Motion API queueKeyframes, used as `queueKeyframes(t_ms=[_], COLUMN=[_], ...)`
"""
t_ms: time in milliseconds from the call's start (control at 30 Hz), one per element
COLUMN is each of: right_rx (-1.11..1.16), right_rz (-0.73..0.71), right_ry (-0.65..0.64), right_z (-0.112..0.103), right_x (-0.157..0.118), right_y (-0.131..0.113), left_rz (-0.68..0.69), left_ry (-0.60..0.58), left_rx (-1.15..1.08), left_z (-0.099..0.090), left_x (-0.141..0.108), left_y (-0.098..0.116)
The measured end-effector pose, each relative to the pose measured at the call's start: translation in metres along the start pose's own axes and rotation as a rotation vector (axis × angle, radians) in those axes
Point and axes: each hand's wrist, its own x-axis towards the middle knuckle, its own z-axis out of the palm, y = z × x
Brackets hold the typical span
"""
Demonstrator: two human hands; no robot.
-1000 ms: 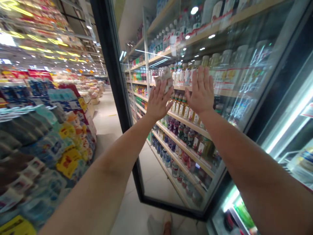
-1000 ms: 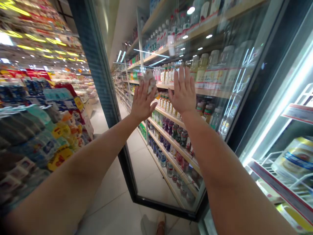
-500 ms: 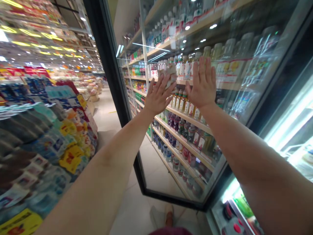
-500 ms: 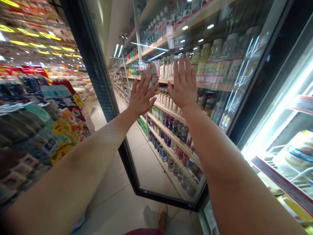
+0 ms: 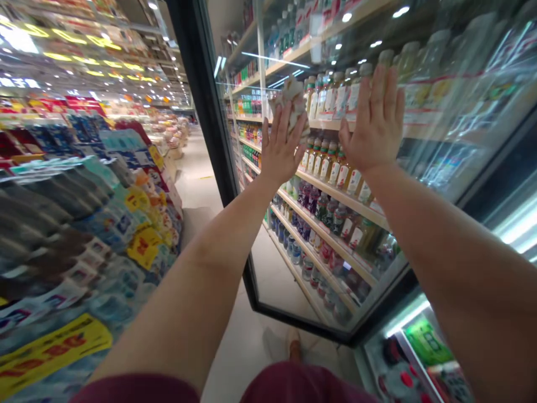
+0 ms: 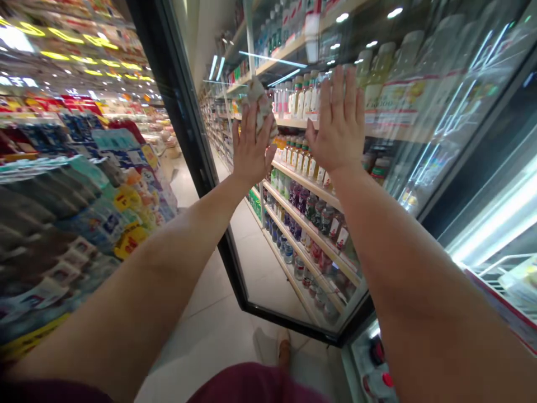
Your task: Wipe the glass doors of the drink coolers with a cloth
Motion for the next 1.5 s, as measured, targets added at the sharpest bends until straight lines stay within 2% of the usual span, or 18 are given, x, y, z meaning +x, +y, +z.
queueKeyframes(t_ms=[67,200,267,333,400,467,533,600,767,800,900,967,1133,1200,1300,1333,1400,1500], right_rx=[-0.024,-0.058,-0.062,-0.060,-0.066,-0.090,-0.115,-0.121,-0.080,-0.074,-0.075,-0.080,-0.059,-0.022,-0.003,-0.007,-0.012,-0.005], right_rz=[-0.011,-0.023,-0.020,-0.022,-0.027,-0.039,-0.046,-0.039,-0.015,-0.013,-0.010,-0.006,-0.009,-0.028,-0.052,-0.053,-0.049,-0.041], right_ry=[0.004,-0.003,-0.003,-0.005,-0.004,-0.012,-0.027,-0.045,-0.060,-0.060,-0.067,-0.081,-0.080,-0.052,-0.012,-0.007,-0.005,-0.004], right_z=[-0.002,-0.003,-0.003,-0.003,-0.003,-0.003,-0.004,-0.004,-0.005,-0.005,-0.005,-0.006,-0.005,-0.003,-0.001,0.000,0.001,0.001], right_x=[0.000,0.000,0.000,0.000,0.000,0.001,0.002,0.003,0.003,0.002,0.003,0.004,0.004,0.002,0.000,0.000,0.000,0.001], right_y=[-0.001,-0.001,0.000,0.000,0.001,0.002,0.002,0.003,0.003,0.003,0.003,0.003,0.005,0.006,0.008,0.008,0.009,0.008], left_rz=[0.027,0.251,0.168,-0.028,-0.152,-0.079,0.095,0.175,-0.119,-0.084,0.192,0.243,-0.055,0.053,0.338,0.365,0.244,-0.070], left_ry=[-0.019,-0.165,-0.090,0.055,0.108,-0.002,-0.164,-0.210,0.054,0.028,-0.184,-0.250,-0.102,-0.156,-0.322,-0.334,-0.249,-0.016], left_rx=[-0.002,-0.044,-0.034,-0.012,0.003,0.009,0.029,0.064,0.127,0.127,0.103,0.096,0.154,0.139,0.041,0.011,-0.014,-0.001], left_z=[0.005,0.011,0.013,0.014,0.013,0.010,0.007,0.005,0.008,0.009,0.006,0.002,-0.001,-0.001,-0.003,-0.003,0.000,0.007], left_x=[-0.002,-0.007,-0.009,-0.011,-0.017,-0.024,-0.031,-0.034,-0.033,-0.033,-0.037,-0.038,-0.037,-0.042,-0.049,-0.050,-0.048,-0.042], left_y=[0.005,0.009,0.004,0.001,0.002,0.005,0.007,0.004,-0.003,-0.001,0.004,0.004,0.004,0.007,0.007,0.006,0.002,0.000])
